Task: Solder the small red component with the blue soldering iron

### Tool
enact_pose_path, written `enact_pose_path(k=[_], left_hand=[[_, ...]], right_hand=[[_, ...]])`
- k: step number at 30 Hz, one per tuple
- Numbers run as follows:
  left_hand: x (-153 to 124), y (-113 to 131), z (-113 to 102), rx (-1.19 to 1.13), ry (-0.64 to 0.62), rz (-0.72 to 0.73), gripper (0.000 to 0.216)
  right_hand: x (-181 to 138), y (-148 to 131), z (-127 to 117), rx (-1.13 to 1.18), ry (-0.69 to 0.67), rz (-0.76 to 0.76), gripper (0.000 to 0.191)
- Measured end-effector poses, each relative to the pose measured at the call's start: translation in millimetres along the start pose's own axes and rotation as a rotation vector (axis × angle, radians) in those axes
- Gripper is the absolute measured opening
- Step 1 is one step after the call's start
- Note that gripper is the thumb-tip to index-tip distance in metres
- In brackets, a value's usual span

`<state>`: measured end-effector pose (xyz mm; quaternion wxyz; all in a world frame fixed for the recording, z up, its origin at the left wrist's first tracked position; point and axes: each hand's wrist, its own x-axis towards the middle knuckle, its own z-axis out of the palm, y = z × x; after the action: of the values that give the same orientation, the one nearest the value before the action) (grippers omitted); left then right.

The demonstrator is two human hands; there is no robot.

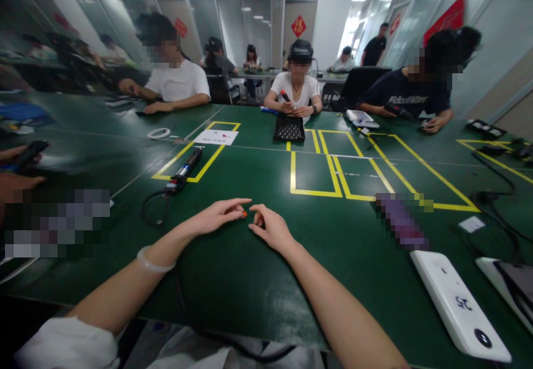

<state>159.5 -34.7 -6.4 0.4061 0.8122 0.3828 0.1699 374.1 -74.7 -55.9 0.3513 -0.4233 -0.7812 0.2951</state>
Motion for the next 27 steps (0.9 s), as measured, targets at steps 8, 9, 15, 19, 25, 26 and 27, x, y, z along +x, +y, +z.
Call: enact_pose_path(k=[8,9,15,19,25,26,27], left_hand=[[-1.9,12.1,14.5,-0.102,-0.075,0.016,0.049],[-2.3,13.6,13.9,-0.107,-0.065,0.019,0.046],[-4.1,20.6,18.0,0.029,0.022,0.140,0.036],[-3.7,18.1,23.4,0.083,0.079,0.163,0.025],[-3.3,13.3,24.4,0.107,0.114,0.134,0.019],[-3.3,13.1,24.7,0.115,0.117,0.128,0.019],[-3.2,13.1,24.9,0.124,0.116,0.122,0.020]], right_hand=[[0.1,-4.4,-1.2,0.068,-0.021,-0.013,0.011],[0.7,-3.7,-1.5,0.127,-0.009,0.024,0.013],[6.0,1.2,-2.2,0.505,0.024,0.189,0.030],[7.1,1.0,-2.8,0.517,0.004,0.188,0.037],[5.9,2.8,0.7,0.600,0.054,0.183,0.033],[5.5,3.2,1.3,0.618,0.069,0.176,0.033],[5.0,3.7,1.7,0.619,0.076,0.166,0.035]])
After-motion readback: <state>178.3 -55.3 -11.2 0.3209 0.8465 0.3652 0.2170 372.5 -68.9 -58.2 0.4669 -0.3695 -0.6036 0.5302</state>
